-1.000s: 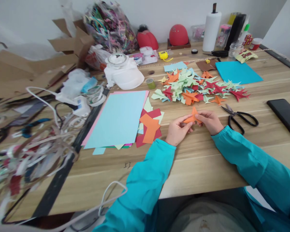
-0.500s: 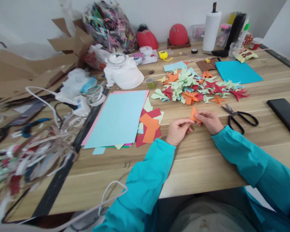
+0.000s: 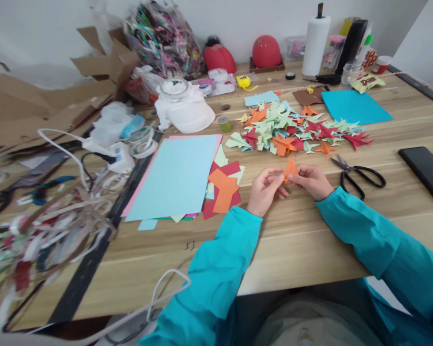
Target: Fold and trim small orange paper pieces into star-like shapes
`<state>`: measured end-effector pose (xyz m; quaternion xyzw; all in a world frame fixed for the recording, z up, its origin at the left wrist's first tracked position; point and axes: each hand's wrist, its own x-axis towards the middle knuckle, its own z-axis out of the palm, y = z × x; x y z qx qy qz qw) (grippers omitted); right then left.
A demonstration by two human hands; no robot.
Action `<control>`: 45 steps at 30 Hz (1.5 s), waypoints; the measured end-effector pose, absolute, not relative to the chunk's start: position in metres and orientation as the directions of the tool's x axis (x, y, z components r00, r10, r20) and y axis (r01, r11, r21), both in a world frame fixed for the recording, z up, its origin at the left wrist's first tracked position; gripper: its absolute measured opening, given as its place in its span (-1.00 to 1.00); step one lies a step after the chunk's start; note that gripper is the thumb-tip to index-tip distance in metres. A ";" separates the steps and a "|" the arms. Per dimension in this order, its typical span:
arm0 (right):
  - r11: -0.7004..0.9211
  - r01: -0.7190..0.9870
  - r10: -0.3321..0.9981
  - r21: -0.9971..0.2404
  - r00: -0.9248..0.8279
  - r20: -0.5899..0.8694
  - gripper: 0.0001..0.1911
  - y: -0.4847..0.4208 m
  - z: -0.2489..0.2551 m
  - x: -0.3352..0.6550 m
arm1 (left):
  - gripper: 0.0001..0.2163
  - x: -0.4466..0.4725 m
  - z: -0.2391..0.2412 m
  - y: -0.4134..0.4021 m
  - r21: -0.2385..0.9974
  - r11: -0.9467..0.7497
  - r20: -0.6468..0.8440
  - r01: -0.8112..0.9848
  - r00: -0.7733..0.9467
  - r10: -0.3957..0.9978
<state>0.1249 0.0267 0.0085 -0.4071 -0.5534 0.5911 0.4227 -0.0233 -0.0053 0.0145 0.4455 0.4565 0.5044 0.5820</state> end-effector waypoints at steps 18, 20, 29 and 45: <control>0.022 0.018 0.936 -1.000 -0.351 0.015 -0.60 0.027 0.005 0.126 | -0.75 -0.023 0.009 -0.004 0.988 0.070 -0.058 -0.135 0.089 0.994; 0.020 0.025 0.939 -1.000 -0.344 0.010 -0.59 0.027 0.005 0.126 | -0.74 -0.023 0.011 -0.005 0.978 0.103 -0.081 -0.183 0.125 0.989; 0.019 0.009 0.964 -1.000 -0.266 0.016 -0.57 0.025 0.010 0.125 | -0.72 -0.020 0.010 -0.004 0.981 0.065 -0.050 -0.185 0.082 0.995; 0.069 0.074 0.953 -0.995 -0.300 0.044 -0.53 0.022 0.009 0.123 | -0.75 -0.017 0.009 -0.006 0.982 0.086 -0.066 -0.166 0.124 0.990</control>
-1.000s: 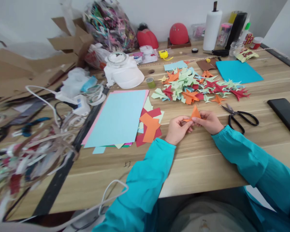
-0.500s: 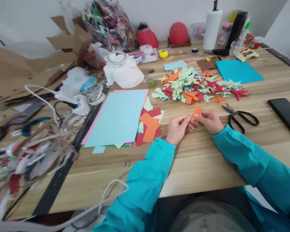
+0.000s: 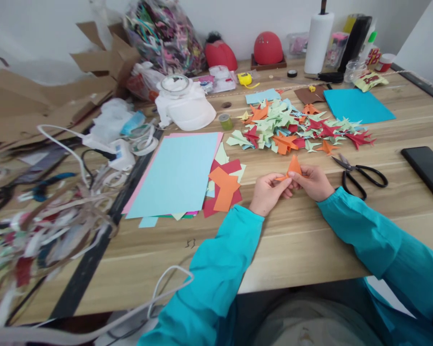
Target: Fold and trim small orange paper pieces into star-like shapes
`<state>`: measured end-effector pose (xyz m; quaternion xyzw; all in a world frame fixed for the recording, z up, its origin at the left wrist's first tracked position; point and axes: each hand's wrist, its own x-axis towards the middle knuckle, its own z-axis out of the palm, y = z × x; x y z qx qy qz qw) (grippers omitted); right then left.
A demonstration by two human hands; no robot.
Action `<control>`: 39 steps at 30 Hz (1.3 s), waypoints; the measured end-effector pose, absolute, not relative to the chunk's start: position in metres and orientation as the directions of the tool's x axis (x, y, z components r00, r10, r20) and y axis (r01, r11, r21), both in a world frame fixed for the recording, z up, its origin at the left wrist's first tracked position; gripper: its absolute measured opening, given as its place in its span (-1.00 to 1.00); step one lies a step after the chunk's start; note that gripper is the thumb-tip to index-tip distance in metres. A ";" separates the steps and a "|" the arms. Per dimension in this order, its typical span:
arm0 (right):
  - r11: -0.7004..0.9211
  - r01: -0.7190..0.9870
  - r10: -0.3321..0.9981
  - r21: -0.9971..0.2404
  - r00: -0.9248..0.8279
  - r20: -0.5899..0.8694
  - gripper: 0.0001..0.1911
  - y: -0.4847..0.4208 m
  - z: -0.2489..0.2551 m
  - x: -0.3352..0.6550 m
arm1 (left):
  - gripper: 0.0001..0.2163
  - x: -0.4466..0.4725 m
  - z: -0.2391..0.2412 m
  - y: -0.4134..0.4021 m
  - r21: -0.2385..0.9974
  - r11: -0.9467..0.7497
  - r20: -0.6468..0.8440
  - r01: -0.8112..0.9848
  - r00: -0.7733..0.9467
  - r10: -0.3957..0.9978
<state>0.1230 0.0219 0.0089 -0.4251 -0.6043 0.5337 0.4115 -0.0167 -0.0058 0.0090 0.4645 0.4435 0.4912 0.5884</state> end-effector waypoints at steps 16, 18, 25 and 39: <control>0.034 0.052 0.943 -0.998 -0.333 0.015 -0.54 0.021 0.018 0.123 | -0.76 -0.016 0.010 -0.006 0.972 0.083 -0.052 -0.217 0.145 0.988; 0.030 0.057 0.948 -0.998 -0.317 0.011 -0.54 0.021 0.017 0.123 | -0.74 -0.016 0.010 -0.006 0.967 0.112 -0.084 -0.227 0.132 0.988; 0.010 0.039 0.955 -0.999 -0.297 -0.002 -0.55 0.022 0.017 0.123 | -0.72 -0.016 0.010 -0.005 0.960 0.124 -0.087 -0.252 0.153 0.984; -0.010 -0.082 0.933 -0.997 -0.360 0.020 -0.64 0.025 0.013 0.124 | -0.75 -0.018 0.009 -0.007 0.987 -0.010 0.014 -0.158 0.024 1.000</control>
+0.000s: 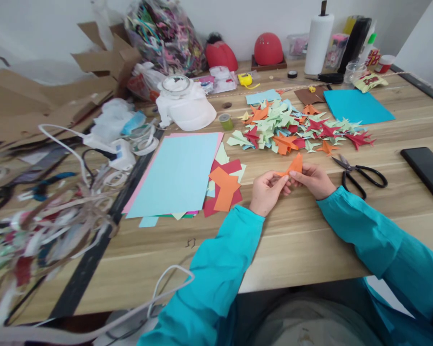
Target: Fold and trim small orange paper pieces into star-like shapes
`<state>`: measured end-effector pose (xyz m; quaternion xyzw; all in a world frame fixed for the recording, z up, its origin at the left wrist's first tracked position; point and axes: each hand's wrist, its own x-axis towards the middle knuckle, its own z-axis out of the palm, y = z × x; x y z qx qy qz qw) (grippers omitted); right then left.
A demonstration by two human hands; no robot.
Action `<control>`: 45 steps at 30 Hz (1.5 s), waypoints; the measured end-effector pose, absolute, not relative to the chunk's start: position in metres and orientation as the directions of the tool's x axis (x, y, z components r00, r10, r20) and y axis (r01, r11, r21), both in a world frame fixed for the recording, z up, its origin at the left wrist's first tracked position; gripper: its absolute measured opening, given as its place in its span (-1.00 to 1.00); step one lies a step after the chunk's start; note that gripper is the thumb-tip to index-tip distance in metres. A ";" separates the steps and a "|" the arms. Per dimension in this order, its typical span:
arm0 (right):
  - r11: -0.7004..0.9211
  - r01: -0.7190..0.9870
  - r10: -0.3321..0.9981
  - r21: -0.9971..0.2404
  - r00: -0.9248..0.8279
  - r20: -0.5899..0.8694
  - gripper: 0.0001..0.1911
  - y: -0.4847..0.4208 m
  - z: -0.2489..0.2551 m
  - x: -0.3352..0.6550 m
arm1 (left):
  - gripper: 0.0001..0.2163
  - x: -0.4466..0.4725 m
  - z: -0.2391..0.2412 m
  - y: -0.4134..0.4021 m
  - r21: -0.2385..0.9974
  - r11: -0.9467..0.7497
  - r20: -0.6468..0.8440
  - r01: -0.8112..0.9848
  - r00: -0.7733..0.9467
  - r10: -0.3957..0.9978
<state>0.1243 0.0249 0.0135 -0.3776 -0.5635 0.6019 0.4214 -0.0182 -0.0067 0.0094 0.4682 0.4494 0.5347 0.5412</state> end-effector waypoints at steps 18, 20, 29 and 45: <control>0.040 -0.075 0.906 -0.996 -0.419 0.068 -0.68 0.027 0.009 0.125 | -0.72 -0.022 0.010 -0.007 0.984 -0.073 0.086 -0.165 0.070 0.994; 0.035 -0.072 0.905 -0.997 -0.421 0.062 -0.67 0.027 0.009 0.125 | -0.71 -0.021 0.010 -0.007 0.981 -0.067 0.080 -0.184 0.064 0.995; -0.013 -0.039 0.927 -0.999 -0.376 0.003 -0.65 0.027 0.008 0.126 | -0.78 -0.022 0.011 -0.005 0.991 -0.112 0.107 -0.067 -0.081 0.991; -0.083 -0.028 0.939 -0.996 -0.336 -0.069 -0.66 0.026 0.012 0.125 | -0.81 -0.022 0.010 -0.003 0.980 -0.118 0.105 -0.162 -0.090 0.990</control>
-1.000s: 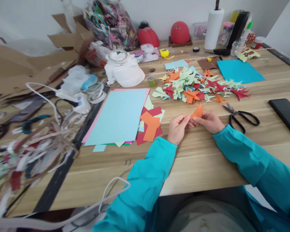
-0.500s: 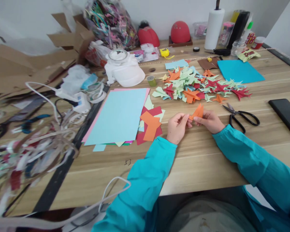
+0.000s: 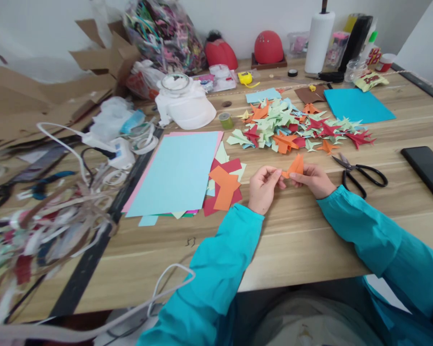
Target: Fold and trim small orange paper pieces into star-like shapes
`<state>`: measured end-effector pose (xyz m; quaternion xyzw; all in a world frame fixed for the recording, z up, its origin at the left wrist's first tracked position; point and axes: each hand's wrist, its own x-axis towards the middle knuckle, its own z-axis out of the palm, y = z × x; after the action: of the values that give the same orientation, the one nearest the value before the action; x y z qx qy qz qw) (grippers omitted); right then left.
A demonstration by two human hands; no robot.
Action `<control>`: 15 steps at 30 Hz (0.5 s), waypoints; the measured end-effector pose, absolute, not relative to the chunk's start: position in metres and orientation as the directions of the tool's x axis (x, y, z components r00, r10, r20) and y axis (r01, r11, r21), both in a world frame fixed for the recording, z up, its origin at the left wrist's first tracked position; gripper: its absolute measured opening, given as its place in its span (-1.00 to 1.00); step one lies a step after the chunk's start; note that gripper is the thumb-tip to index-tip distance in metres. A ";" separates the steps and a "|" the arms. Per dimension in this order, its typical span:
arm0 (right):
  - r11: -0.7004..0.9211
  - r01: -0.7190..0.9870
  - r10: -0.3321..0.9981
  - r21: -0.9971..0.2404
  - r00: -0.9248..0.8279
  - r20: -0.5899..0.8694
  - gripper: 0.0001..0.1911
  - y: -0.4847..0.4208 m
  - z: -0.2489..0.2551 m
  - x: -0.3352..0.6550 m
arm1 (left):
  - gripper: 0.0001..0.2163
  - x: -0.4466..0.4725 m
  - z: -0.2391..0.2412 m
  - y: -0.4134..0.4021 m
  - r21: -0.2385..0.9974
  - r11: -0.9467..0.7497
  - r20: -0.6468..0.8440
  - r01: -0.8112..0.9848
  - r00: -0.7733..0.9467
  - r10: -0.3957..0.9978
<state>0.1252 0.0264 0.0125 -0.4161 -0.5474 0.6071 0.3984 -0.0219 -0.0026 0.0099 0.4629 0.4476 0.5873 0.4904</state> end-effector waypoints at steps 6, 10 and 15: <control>-0.070 -0.018 0.939 -0.997 -0.339 -0.059 -0.66 0.026 0.011 0.125 | -0.79 -0.023 0.007 -0.002 0.984 -0.113 0.102 -0.141 -0.084 0.991; -0.063 -0.020 0.939 -0.998 -0.339 -0.052 -0.66 0.027 0.011 0.125 | -0.78 -0.023 0.005 -0.001 0.968 -0.072 0.055 -0.240 -0.076 0.996; -0.045 -0.018 0.951 -0.999 -0.307 -0.037 -0.64 0.027 0.010 0.125 | -0.79 -0.025 0.004 0.002 0.921 -0.060 0.025 -0.386 -0.096 0.995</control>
<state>0.1253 0.0273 0.0096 -0.4206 -0.5548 0.5879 0.4120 -0.0254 0.0022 0.0043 0.3790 0.4019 0.6215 0.5554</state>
